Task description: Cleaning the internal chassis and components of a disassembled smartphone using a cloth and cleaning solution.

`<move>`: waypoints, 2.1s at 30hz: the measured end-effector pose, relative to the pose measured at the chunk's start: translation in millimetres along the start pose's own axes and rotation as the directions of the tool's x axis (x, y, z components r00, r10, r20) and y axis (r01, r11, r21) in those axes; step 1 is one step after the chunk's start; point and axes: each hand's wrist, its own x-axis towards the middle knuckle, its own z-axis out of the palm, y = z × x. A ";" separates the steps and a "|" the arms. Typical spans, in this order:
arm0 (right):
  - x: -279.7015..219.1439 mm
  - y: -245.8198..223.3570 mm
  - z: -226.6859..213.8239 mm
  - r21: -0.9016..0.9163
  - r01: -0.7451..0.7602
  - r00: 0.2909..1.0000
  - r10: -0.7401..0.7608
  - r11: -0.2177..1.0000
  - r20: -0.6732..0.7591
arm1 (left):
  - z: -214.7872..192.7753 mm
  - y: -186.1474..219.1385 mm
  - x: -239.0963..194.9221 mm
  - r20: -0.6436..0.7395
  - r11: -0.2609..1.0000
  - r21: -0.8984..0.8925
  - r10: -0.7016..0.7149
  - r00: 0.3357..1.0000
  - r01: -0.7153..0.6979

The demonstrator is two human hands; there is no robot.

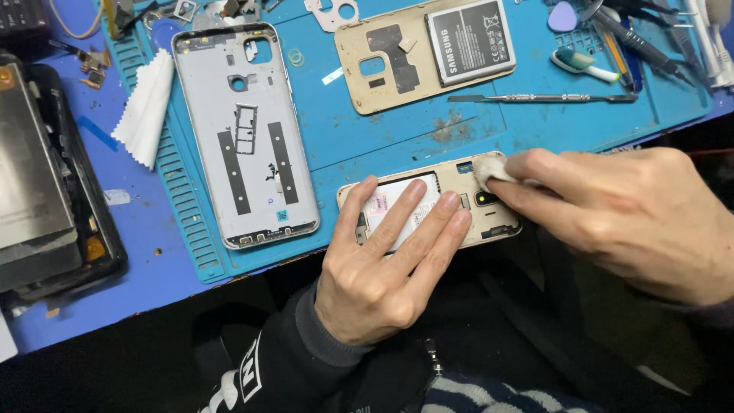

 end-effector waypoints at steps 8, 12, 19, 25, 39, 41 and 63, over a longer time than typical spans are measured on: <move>4.2 -16.9 -7.1 -0.086 -0.078 0.997 0.077 0.993 -0.009 | -2.3 3.2 -0.4 -0.045 0.998 0.047 0.031 0.998 -0.029; -11.9 -6.9 19.5 -0.068 -0.110 0.992 0.113 0.992 0.048 | -4.8 2.7 -0.4 -0.082 0.996 0.071 0.051 0.995 -0.045; 11.1 -9.0 14.3 -0.126 -0.210 0.959 0.229 0.970 0.167 | 1.1 4.0 -6.5 -0.106 0.999 0.021 0.037 0.994 -0.035; 16.0 -25.1 -0.8 -0.217 -0.249 0.887 0.312 0.944 0.340 | 2.9 3.0 -7.1 -0.106 0.999 0.025 0.036 0.994 -0.033; 5.6 -32.5 -3.5 -0.098 -0.363 0.905 0.376 0.927 0.198 | 2.3 3.5 -5.2 -0.104 0.999 0.024 0.034 0.994 -0.031; -2.4 -31.3 2.2 -0.093 -0.358 0.897 0.370 0.929 0.241 | 3.3 3.5 -4.8 -0.107 1.000 0.015 0.017 0.994 -0.015; 5.3 -26.7 -3.0 -0.056 -0.404 0.830 0.392 0.913 0.396 | 3.4 4.2 -5.5 -0.089 1.000 0.001 -0.002 0.996 0.002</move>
